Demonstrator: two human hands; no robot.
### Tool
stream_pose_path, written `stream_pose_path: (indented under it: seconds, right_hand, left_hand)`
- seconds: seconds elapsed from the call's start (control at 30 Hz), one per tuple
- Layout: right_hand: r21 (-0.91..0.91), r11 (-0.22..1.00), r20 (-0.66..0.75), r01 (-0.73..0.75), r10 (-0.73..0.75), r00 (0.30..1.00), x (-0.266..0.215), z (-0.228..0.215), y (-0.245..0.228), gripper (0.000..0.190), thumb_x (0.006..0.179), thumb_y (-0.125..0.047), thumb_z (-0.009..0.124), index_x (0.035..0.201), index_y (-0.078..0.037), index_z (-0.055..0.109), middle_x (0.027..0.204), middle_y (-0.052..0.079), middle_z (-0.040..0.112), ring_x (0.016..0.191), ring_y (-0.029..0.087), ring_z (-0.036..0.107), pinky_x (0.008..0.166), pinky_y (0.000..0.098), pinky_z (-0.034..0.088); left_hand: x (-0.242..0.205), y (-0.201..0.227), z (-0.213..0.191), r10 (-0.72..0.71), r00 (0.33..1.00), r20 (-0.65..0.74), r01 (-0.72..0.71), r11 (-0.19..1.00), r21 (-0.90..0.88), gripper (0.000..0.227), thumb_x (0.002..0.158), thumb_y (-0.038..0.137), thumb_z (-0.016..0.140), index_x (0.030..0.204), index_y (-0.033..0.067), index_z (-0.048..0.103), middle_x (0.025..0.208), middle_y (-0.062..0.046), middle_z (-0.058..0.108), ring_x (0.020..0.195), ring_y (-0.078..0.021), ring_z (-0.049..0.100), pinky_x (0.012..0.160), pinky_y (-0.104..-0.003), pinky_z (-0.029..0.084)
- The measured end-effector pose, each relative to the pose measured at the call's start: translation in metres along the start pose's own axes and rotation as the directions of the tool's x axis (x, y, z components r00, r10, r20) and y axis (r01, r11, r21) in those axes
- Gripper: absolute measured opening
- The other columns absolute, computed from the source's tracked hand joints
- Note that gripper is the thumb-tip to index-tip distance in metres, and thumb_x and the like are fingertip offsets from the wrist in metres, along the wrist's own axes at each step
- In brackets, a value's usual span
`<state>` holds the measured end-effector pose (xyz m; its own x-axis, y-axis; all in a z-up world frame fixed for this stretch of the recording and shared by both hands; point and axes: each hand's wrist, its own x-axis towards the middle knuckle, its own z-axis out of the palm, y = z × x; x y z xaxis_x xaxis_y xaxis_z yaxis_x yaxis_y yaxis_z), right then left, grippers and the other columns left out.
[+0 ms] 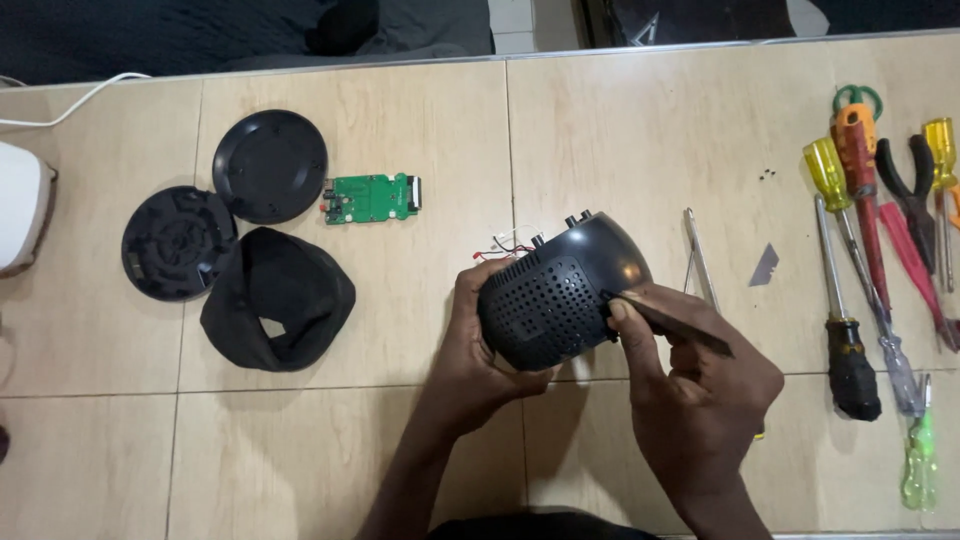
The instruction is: Disassembling a spherical electronic device by detaching internal wires and prying the plastic casing apart using various hand tools.
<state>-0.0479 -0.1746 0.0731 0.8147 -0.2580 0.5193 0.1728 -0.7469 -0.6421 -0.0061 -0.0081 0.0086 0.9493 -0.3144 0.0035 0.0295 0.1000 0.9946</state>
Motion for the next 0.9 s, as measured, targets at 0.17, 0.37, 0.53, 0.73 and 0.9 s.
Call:
stream_pose_path:
  seconds: [0.17,0.37,0.53,0.73,0.9]
  right_hand:
    - [-0.143,0.990,-0.027,0.001,-0.005,1.000,-0.005,0.003,0.010,0.008,0.095,-0.003,0.082,0.101,-0.003,0.077,0.101,0.010,0.078,0.077,0.018,0.070,0.066,0.0277,0.050]
    - [0.050,0.852,0.116,-0.521,0.513,0.850,0.016,-0.006,-0.003,0.015,0.091,-0.020,0.080,0.096,-0.006,0.081,0.077,0.004,0.077,0.070,0.009,0.068,0.066,0.0247,0.050]
    - [0.351,0.729,0.212,-0.587,0.549,0.809,0.013,-0.006,0.004,0.007,0.092,-0.007,0.075,0.090,-0.001,0.072,0.090,0.010,0.073,0.086,0.017,0.069,0.081,0.0279,0.056]
    - [0.341,0.750,0.245,-0.567,0.511,0.824,0.012,-0.011,0.005,0.008,0.090,-0.005,0.074,0.095,0.000,0.069,0.103,0.015,0.074,0.096,0.021,0.071,0.082,0.0294,0.060]
    - [0.206,0.787,0.253,-0.582,0.531,0.809,0.013,-0.016,0.001,0.011,0.088,-0.011,0.077,0.096,-0.003,0.075,0.099,0.011,0.076,0.088,0.016,0.070,0.070,0.0261,0.051]
  left_hand:
    - [0.001,-0.001,0.006,0.100,0.995,-0.024,-0.099,0.995,0.018,0.089,0.063,0.007,0.083,0.141,0.0084,0.039,0.141,-0.012,0.043,0.126,-0.0215,0.049,0.102,-0.031,0.047]
    - [0.001,-0.003,0.005,0.116,0.991,-0.068,-0.111,0.991,0.073,0.090,0.063,0.008,0.086,0.141,0.0104,0.040,0.144,-0.011,0.042,0.134,-0.0225,0.047,0.111,-0.032,0.043]
    - [0.002,-0.003,0.003,0.070,0.995,-0.064,-0.064,0.994,0.091,0.093,0.060,0.008,0.086,0.141,0.0107,0.040,0.144,-0.013,0.044,0.135,-0.0236,0.048,0.111,-0.033,0.045]
    - [0.002,-0.003,0.002,0.010,1.000,-0.024,-0.011,0.999,-0.043,0.093,0.061,0.004,0.084,0.142,0.0135,0.038,0.146,-0.011,0.038,0.132,-0.0231,0.048,0.101,-0.032,0.054]
    - [0.001,-0.012,0.001,0.065,0.998,-0.018,-0.065,0.998,0.020,0.094,0.061,0.004,0.082,0.144,0.0122,0.037,0.147,-0.011,0.041,0.136,-0.0236,0.046,0.109,-0.033,0.045]
